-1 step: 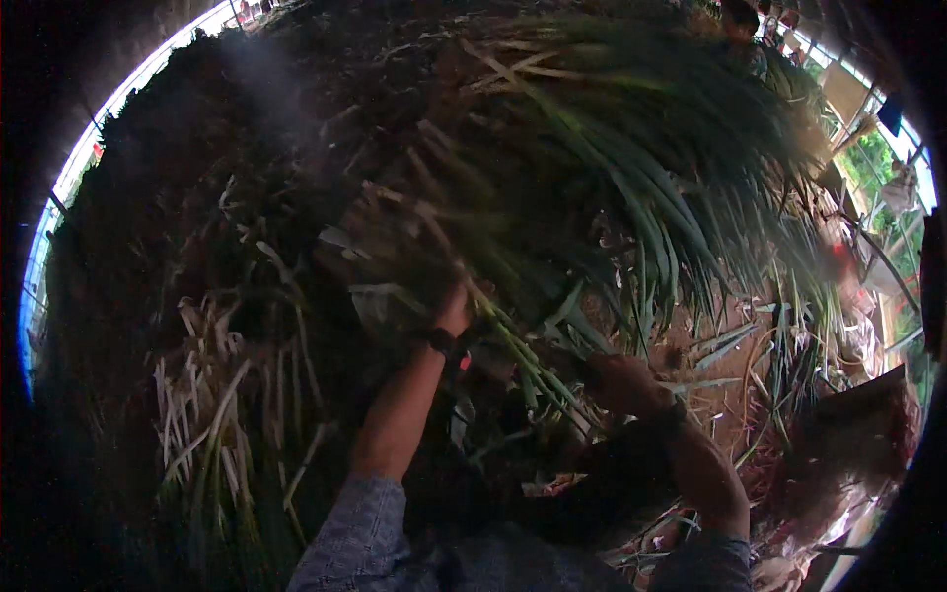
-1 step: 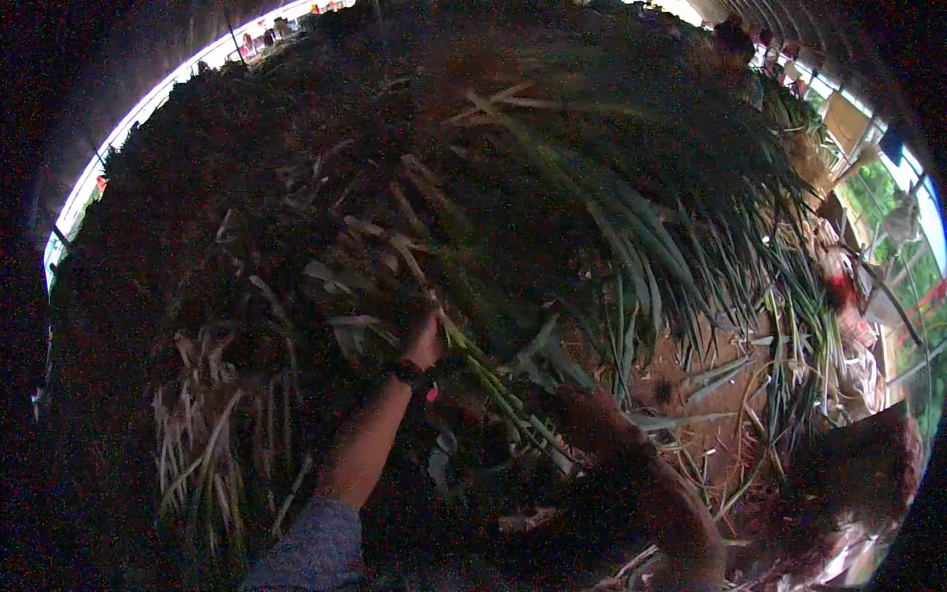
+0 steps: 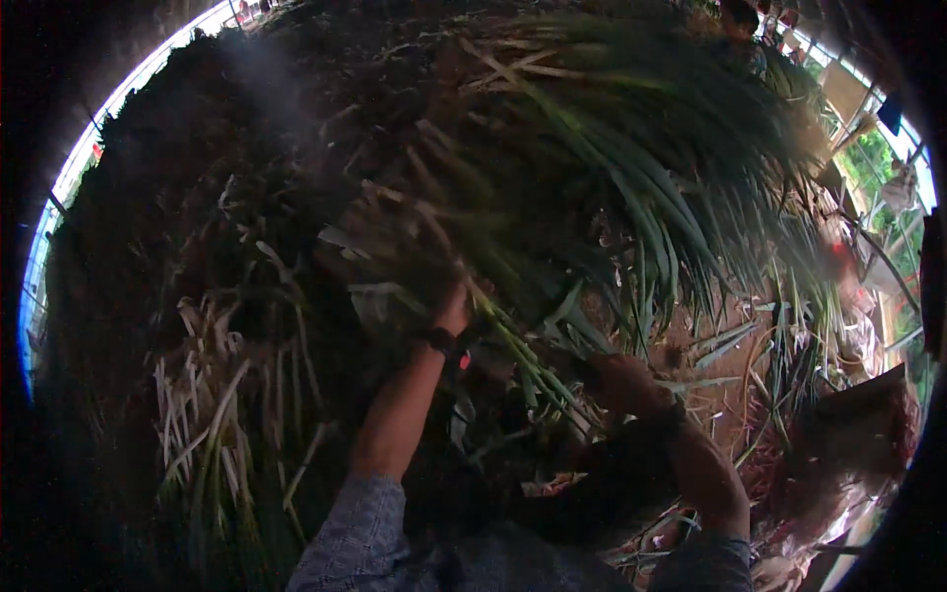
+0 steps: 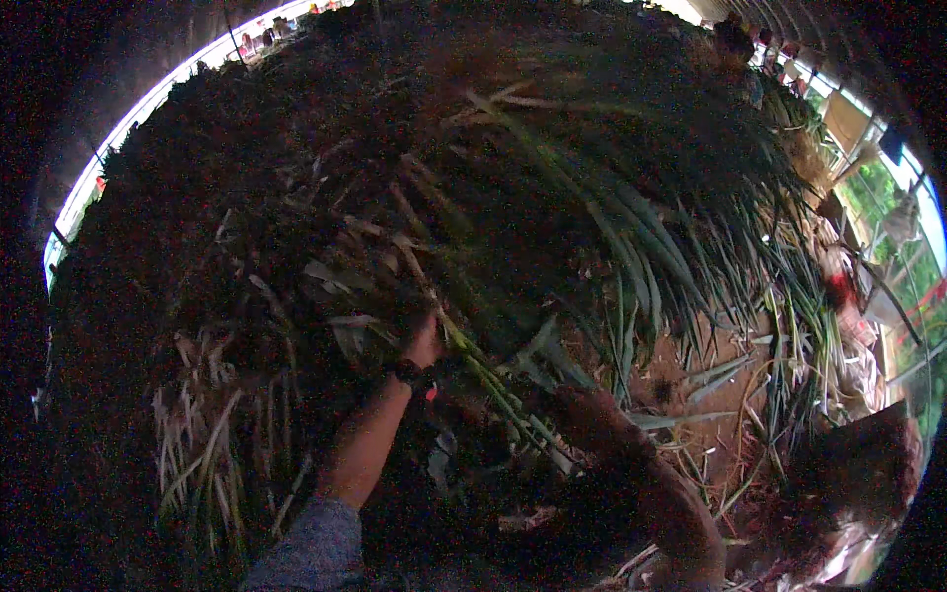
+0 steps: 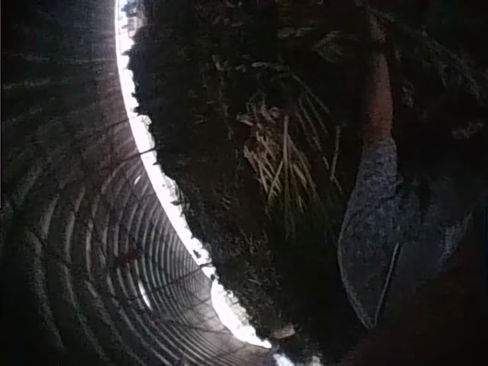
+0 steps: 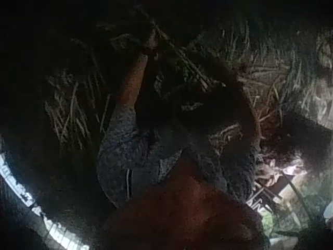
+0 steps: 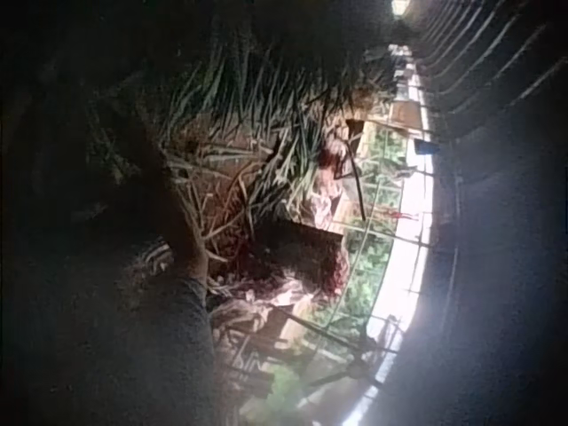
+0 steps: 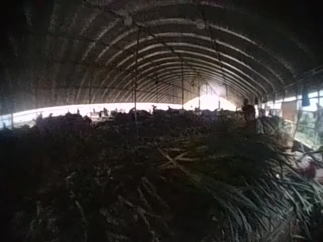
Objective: Peeling and trimming green stalks, likely scallions or leeks, using a small knife in an agricultural setting.
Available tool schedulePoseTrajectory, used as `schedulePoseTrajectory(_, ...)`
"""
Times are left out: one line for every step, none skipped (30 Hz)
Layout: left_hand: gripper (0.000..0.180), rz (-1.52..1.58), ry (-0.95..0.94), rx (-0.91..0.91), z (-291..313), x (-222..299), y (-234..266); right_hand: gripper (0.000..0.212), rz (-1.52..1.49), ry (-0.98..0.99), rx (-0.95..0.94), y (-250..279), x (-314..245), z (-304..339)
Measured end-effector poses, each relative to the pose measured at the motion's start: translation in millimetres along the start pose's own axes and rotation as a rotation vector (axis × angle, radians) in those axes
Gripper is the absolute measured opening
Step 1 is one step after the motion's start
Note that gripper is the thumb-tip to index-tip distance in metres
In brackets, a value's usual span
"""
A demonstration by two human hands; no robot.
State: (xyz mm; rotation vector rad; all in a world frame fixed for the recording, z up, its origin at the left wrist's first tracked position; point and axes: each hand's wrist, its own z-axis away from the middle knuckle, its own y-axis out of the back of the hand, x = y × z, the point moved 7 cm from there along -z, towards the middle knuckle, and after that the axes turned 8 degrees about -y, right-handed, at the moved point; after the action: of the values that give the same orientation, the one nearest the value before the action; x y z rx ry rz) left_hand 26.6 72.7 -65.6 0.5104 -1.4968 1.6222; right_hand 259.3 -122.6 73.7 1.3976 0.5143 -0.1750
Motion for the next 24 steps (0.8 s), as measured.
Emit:
schedulePoseTrajectory(0.040,-0.052,-0.082,-0.070,2.4,1.5,-0.6,0.028,0.024,-0.004,0.011,-1.1,1.2,1.3)
schedulePoseTrajectory(0.040,-0.125,-0.171,-0.154,0.9,3.3,5.5,0.027,0.048,0.000,0.022,-1.2,-0.5,-0.4)
schedulePoseTrajectory(0.040,-0.196,-0.269,-0.227,-0.3,5.4,16.2,0.027,0.045,-0.024,0.036,-3.4,0.2,-5.1)
schedulePoseTrajectory(0.041,-0.290,-0.367,-0.316,-1.3,9.0,26.1,0.026,0.041,-0.047,0.049,-7.2,1.1,-10.9)
schedulePoseTrajectory(0.042,-0.307,-0.336,-0.313,-3.0,6.9,20.9,0.026,0.041,-0.092,0.066,-6.2,2.6,-12.0)
schedulePoseTrajectory(0.042,-0.325,-0.306,-0.308,-3.6,5.4,16.6,0.026,0.036,-0.108,0.041,-6.6,2.8,-11.6)
schedulePoseTrajectory(0.043,-0.274,-0.163,-0.191,-9.1,-2.1,18.6,0.025,0.031,-0.122,0.015,-6.0,2.8,-11.2)
schedulePoseTrajectory(0.045,-0.223,-0.021,-0.077,-11.5,-10.8,22.3,0.025,0.027,-0.136,-0.008,-4.2,1.6,-10.2)
schedulePoseTrajectory(0.046,-0.412,-0.170,-0.187,-8.3,-2.4,15.7,0.024,0.029,-0.124,0.011,-6.3,6.2,-11.1)
schedulePoseTrajectory(0.048,-0.599,-0.321,-0.296,0.5,5.9,9.8,0.023,0.031,-0.111,0.030,-11.8,14.5,-13.9)
schedulePoseTrajectory(0.049,-0.589,-0.325,-0.304,2.7,8.0,10.2,0.023,0.031,-0.091,0.048,-11.1,12.3,-17.5)
schedulePoseTrajectory(0.051,-0.578,-0.327,-0.310,5.5,9.9,11.0,0.023,0.026,-0.094,0.031,-12.2,11.8,-18.0)
schedulePoseTrajectory(0.053,-0.366,-0.180,-0.220,2.0,3.7,16.3,0.023,0.021,-0.097,0.013,-13.2,11.2,-18.3)
schedulePoseTrajectory(0.055,-0.153,-0.033,-0.131,1.5,-1.9,16.9,0.023,0.018,-0.102,-0.004,-12.7,9.3,-18.8)
schedulePoseTrajectory(0.061,-0.110,0.012,-0.082,1.0,-0.2,15.7,0.024,0.028,-0.109,0.001,-14.4,10.6,-21.1)
schedulePoseTrajectory(0.067,-0.066,0.058,-0.033,0.5,2.2,15.0,0.025,0.039,-0.116,0.006,-17.7,12.9,-24.4)
schedulePoseTrajectory(0.072,-0.137,0.065,-0.030,4.5,5.4,10.0,0.026,0.047,-0.130,0.014,-19.7,15.9,-24.5)
schedulePoseTrajectory(0.078,-0.206,0.074,-0.027,8.7,8.6,4.4,0.027,0.031,-0.117,0.006,-18.9,14.0,-23.7)
schedulePoseTrajectory(0.083,-0.386,0.038,-0.065,16.1,13.1,-2.1,0.028,0.016,-0.105,-0.002,-17.7,12.5,-22.6)
schedulePoseTrajectory(0.085,-0.480,0.007,-0.081,18.7,14.9,0.0,0.028,-0.001,-0.081,-0.012,-16.8,8.8,-24.8)
schedulePoseTrajectory(0.086,-0.574,-0.023,-0.098,21.7,17.4,-0.5,0.028,0.043,-0.097,-0.037,-17.8,10.1,-27.5)
schedulePoseTrajectory(0.085,-0.581,-0.040,-0.105,20.1,15.0,1.6,0.028,0.088,-0.116,-0.063,-18.7,12.2,-30.0)
schedulePoseTrajectory(0.083,-0.588,-0.056,-0.110,16.7,10.4,7.4,0.029,0.131,-0.133,-0.089,-20.7,13.8,-31.5)
schedulePoseTrajectory(0.082,-0.592,-0.079,-0.117,12.4,6.7,13.1,0.029,0.107,-0.149,-0.081,-22.2,15.2,-33.3)
